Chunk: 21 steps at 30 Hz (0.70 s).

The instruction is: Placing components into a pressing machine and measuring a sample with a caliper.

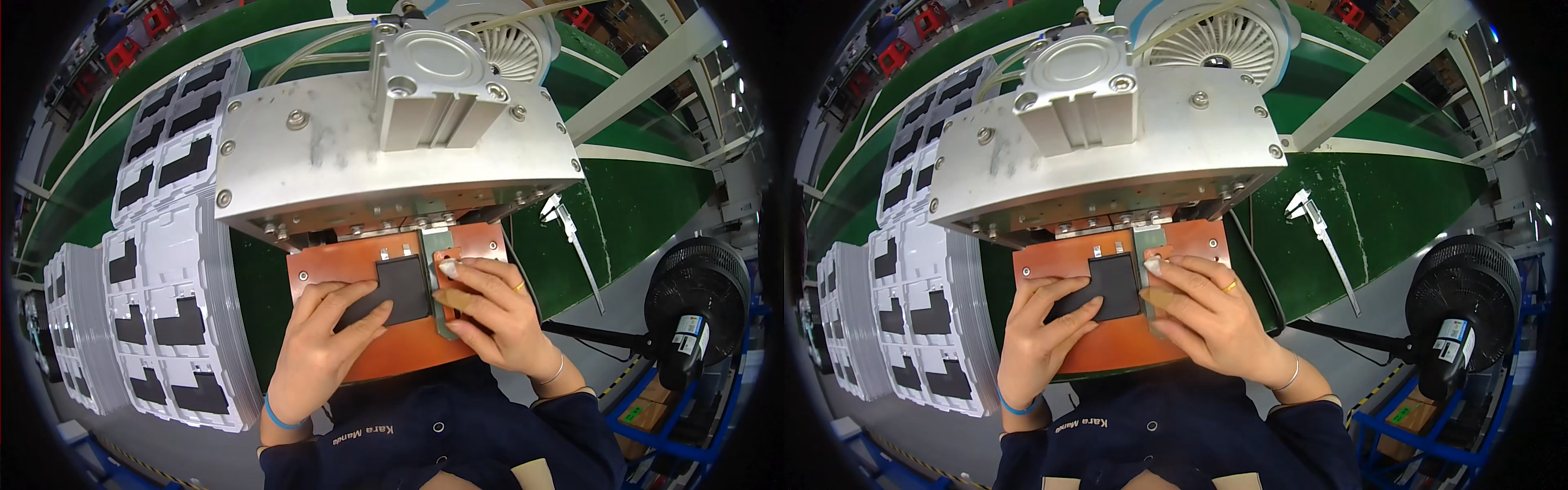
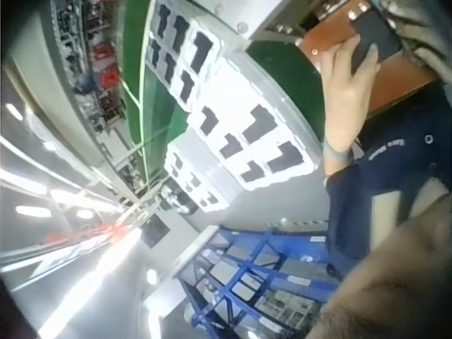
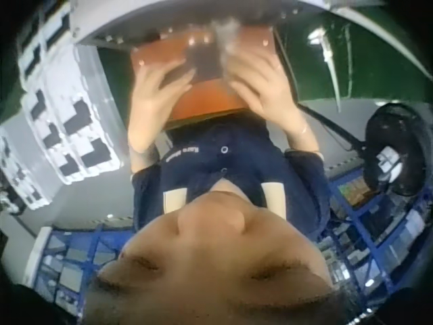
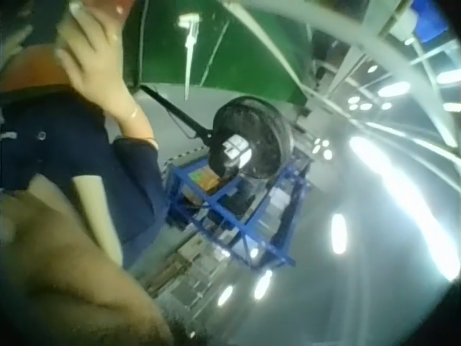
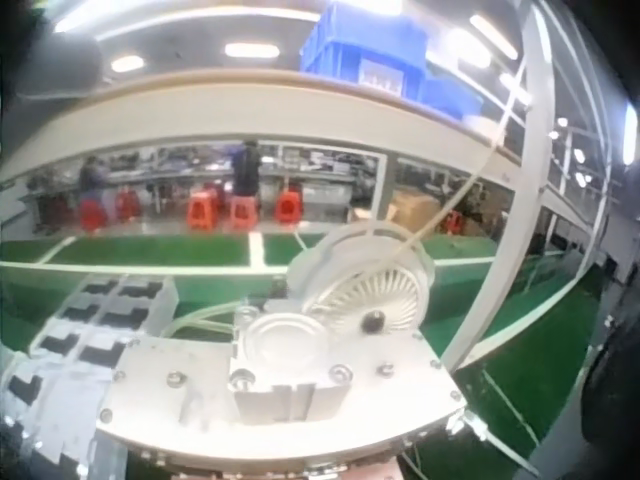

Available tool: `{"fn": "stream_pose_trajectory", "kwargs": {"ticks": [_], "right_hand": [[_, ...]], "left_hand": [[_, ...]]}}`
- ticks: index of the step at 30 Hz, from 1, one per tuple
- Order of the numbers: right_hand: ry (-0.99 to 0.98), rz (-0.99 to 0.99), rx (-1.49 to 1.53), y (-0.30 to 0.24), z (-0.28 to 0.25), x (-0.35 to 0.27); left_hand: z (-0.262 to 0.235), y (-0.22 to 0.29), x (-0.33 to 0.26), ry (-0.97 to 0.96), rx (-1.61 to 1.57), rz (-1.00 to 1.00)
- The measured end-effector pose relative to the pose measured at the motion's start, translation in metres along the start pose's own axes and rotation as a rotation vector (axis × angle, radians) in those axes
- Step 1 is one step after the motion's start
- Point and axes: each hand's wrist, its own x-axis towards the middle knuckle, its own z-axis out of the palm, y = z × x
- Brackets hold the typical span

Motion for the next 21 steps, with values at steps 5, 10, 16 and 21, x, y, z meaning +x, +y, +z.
{"fn": "stream_pose_trajectory", "kwargs": {"ticks": [5, 10, 16, 21], "right_hand": [[-0.075, -0.032, 0.025, 0.005, 0.001, 0.000], [-0.129, -0.040, 0.035, 0.010, -0.003, 0.008], [-0.201, -0.067, 0.029, 0.016, -0.004, 0.013], [-0.262, -0.051, -0.049, 0.012, -0.002, 0.014]], "left_hand": [[0.002, -0.004, 0.016, -0.032, 0.048, -0.037], [0.001, -0.005, 0.022, -0.039, 0.050, -0.087], [0.002, -0.007, 0.026, -0.062, 0.031, -0.115], [0.002, -0.006, 0.027, -0.055, 0.035, -0.126]]}}
